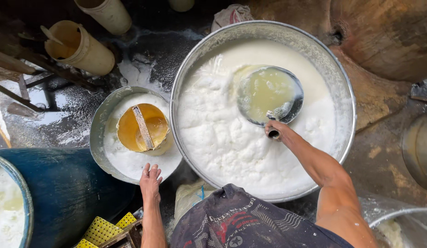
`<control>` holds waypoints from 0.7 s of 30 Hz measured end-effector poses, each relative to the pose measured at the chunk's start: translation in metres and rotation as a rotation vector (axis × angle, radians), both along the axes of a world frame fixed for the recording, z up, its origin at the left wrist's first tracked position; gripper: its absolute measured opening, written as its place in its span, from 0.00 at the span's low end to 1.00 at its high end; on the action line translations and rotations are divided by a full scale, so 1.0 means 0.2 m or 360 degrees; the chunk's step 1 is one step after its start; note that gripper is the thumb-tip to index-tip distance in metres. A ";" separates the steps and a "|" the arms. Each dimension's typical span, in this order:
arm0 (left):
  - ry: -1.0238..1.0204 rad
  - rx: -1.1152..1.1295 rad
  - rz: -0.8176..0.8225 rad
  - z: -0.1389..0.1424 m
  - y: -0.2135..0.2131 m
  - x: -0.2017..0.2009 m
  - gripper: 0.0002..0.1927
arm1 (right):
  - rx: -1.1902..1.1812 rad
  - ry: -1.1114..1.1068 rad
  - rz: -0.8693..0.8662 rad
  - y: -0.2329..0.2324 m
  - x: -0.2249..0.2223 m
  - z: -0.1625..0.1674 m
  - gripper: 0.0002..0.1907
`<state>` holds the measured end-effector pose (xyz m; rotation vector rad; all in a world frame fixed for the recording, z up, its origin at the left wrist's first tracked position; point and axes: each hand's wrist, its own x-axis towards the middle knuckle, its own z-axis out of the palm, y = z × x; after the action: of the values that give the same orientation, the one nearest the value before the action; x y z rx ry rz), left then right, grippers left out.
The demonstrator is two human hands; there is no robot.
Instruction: The person uses a wide metal scoop to lift white soybean curd and liquid from a large basin and transfer it between large barrels and a strainer container, repeatedly skimming curd from the liquid and moving it toward the molding station.
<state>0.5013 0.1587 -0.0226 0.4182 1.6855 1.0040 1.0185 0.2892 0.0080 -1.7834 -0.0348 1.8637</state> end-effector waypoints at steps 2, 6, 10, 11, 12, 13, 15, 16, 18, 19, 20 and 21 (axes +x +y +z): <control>0.0020 0.0043 0.0043 0.03 0.05 0.00 0.40 | 0.0037 -0.0115 -0.0076 0.00 0.05 0.01 0.05; 0.0079 0.0081 0.0185 0.09 0.13 -0.07 0.41 | 0.0061 -0.0177 -0.0280 -0.11 0.17 -0.01 0.04; 0.0085 0.0184 0.0490 0.13 0.11 -0.33 0.39 | 0.0104 -0.0519 -0.0314 -0.33 0.26 -0.04 0.02; 0.0065 0.0222 0.0535 0.14 0.09 -0.41 0.36 | 0.0117 -0.0660 -0.0287 -0.37 0.29 -0.02 0.01; 0.0052 0.0261 0.0600 0.15 0.06 -0.51 0.34 | 0.0148 -0.0846 -0.0261 -0.41 0.32 0.01 0.01; 0.0046 0.0304 0.0685 0.16 0.01 -0.61 0.32 | 0.0194 -0.1046 -0.0227 -0.43 0.34 0.05 0.01; 0.0020 0.0345 0.0971 0.19 -0.07 -0.82 0.31 | 0.0356 -0.1404 -0.0207 -0.43 0.37 0.17 0.02; 0.0007 0.0370 0.1125 0.21 -0.10 -0.92 0.30 | 0.0480 -0.1505 -0.0245 -0.40 0.36 0.24 0.02; 0.0045 0.0389 0.1401 0.26 -0.18 -1.11 0.32 | 0.0778 -0.1589 -0.0289 -0.30 0.30 0.38 0.03; 0.0070 0.0397 0.1537 0.29 -0.21 -1.21 0.34 | 0.0947 -0.1551 -0.0301 -0.24 0.24 0.45 0.03; 0.0092 0.0402 0.1668 0.32 -0.24 -1.29 0.37 | 0.1113 -0.1454 -0.0301 -0.18 0.15 0.51 0.04; 0.0109 0.0405 0.1794 0.34 -0.27 -1.36 0.39 | 0.1286 -0.1325 -0.0307 -0.12 0.04 0.55 0.04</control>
<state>0.2289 0.1057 0.0463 -0.4290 1.8443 2.0312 1.0258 0.2649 0.1179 -1.7118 -0.7688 0.6804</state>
